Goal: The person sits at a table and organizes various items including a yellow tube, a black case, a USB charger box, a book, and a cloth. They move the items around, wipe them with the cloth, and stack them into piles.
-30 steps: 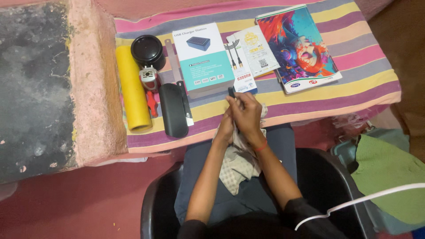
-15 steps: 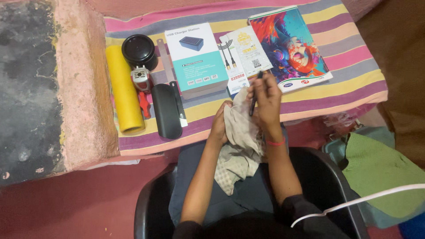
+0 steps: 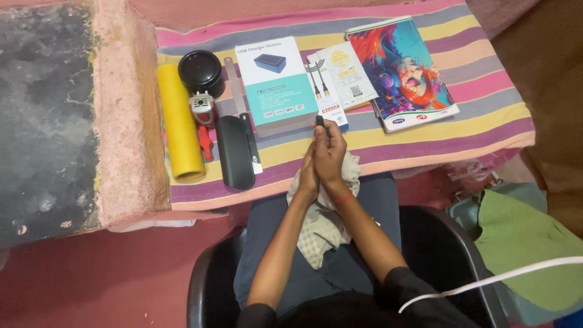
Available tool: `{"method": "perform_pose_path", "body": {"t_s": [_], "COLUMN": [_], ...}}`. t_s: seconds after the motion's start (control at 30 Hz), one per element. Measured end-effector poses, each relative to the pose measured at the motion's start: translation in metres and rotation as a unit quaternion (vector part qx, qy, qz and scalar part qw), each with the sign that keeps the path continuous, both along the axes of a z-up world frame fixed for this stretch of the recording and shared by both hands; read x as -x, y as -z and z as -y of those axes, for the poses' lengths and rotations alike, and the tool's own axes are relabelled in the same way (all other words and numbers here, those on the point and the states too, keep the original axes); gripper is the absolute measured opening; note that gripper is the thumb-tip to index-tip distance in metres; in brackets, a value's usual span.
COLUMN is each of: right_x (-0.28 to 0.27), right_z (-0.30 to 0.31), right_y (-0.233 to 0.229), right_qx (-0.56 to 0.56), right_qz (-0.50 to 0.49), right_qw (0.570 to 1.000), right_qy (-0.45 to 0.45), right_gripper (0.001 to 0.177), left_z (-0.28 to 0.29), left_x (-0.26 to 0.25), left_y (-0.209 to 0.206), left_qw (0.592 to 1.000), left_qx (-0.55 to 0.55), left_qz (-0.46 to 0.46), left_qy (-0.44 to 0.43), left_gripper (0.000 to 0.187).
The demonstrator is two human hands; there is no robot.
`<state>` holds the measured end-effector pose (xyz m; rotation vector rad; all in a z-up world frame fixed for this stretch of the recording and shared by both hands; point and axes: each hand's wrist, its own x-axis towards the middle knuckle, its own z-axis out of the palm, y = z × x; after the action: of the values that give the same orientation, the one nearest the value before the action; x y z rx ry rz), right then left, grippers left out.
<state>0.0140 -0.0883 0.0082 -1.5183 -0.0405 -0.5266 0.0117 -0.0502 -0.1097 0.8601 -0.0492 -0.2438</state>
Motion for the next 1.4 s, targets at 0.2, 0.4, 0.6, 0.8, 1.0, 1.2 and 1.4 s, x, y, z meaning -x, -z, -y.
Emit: {"method": "perform_pose_path", "body": {"t_s": [0.2,0.4,0.6,0.8,1.0,1.2,1.4], "right_x": [-0.004,-0.037,-0.068,-0.066,-0.066,-0.064,-0.061], "right_z": [0.006,0.033,0.037,0.031,0.032,0.042,0.049], "right_y": [-0.009,-0.041,-0.040,-0.018,-0.006,0.013,0.025], "right_qx": [-0.099,0.181,0.288,0.350,0.334,0.290,0.235], "right_qz": [0.050,0.026,-0.091,-0.075,-0.084,-0.119,-0.080], "right_qw": [0.991,0.982,0.952,0.928,0.937,0.949,0.967], "right_qy": [-0.081,0.039,-0.054,-0.103,-0.062,-0.044,-0.063], "right_gripper": [0.023,0.024,0.089,0.091,0.090,0.060,0.049], "left_z": [0.008,0.007,0.001,0.001,-0.003,-0.001,-0.002], "left_x": [-0.006,-0.004,0.000,0.002,0.003,0.001,0.004], "left_y": [0.029,0.025,0.004,-0.002,-0.010,0.006,0.009], "left_qw": [0.996,0.988,0.983,0.971,0.975,0.985,0.979], "left_qx": [0.077,0.104,0.177,0.231,0.185,0.155,0.177], "left_qz": [-0.037,-0.115,0.014,-0.003,-0.113,-0.025,-0.020], "left_qy": [-0.006,-0.013,0.039,0.064,0.050,0.077,0.103], "left_gripper": [0.048,0.027,0.013,0.015,0.030,0.016,0.009]}}
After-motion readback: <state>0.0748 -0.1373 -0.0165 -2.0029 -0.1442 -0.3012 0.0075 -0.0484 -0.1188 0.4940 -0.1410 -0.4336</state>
